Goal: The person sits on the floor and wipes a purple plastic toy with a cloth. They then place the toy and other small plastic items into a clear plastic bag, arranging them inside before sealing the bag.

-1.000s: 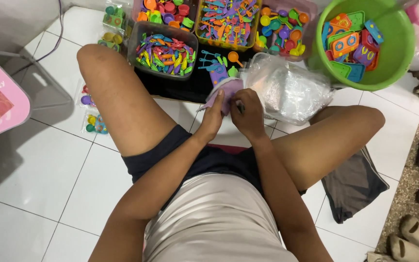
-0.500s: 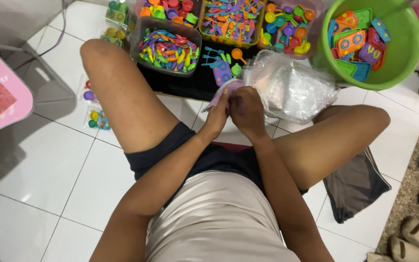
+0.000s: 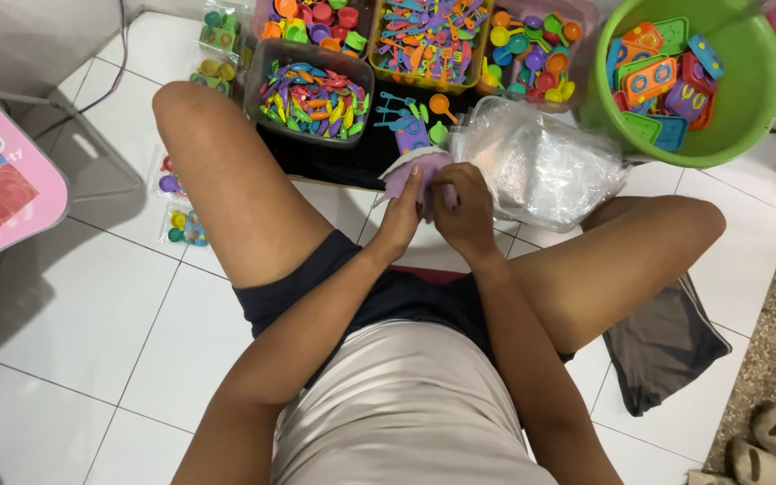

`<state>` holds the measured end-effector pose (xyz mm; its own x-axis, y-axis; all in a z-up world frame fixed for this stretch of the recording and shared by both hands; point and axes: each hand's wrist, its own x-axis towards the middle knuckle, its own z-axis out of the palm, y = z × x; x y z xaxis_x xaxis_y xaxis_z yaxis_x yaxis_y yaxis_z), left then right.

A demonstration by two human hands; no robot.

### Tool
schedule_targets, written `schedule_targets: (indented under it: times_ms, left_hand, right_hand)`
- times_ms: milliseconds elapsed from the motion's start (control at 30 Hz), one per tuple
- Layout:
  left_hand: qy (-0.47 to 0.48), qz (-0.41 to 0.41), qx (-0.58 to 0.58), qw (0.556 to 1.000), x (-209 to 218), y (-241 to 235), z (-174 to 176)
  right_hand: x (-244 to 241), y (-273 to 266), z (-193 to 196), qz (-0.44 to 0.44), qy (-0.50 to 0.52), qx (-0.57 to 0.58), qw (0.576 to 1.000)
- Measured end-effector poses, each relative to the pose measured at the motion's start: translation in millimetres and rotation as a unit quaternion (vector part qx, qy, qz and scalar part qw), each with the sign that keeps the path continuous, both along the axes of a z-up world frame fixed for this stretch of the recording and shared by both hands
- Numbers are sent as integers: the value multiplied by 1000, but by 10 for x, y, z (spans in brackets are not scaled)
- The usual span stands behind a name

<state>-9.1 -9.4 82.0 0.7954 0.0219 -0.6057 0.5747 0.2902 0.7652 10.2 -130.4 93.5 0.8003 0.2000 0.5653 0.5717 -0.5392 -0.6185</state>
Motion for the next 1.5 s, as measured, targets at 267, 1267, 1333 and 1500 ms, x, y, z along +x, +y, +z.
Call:
schedule_targets:
  times_ms: [267,1267,1333,1500]
  left_hand:
    - [-4,-3,-13,1000,-10,1,203]
    - [0,-22,4,1000,61,56,546]
    - [-2,-18,12,1000,95,153,658]
    - [-158,297,-257,906,326,459,111]
  right_hand:
    - [6,-36,-75,-17,28,10,999]
    - [126,-116,-62,-29,113,93,989]
    - [211,-185,-39,-13,125,138,982]
    - [500,-356,-64,-96,346,457,814]
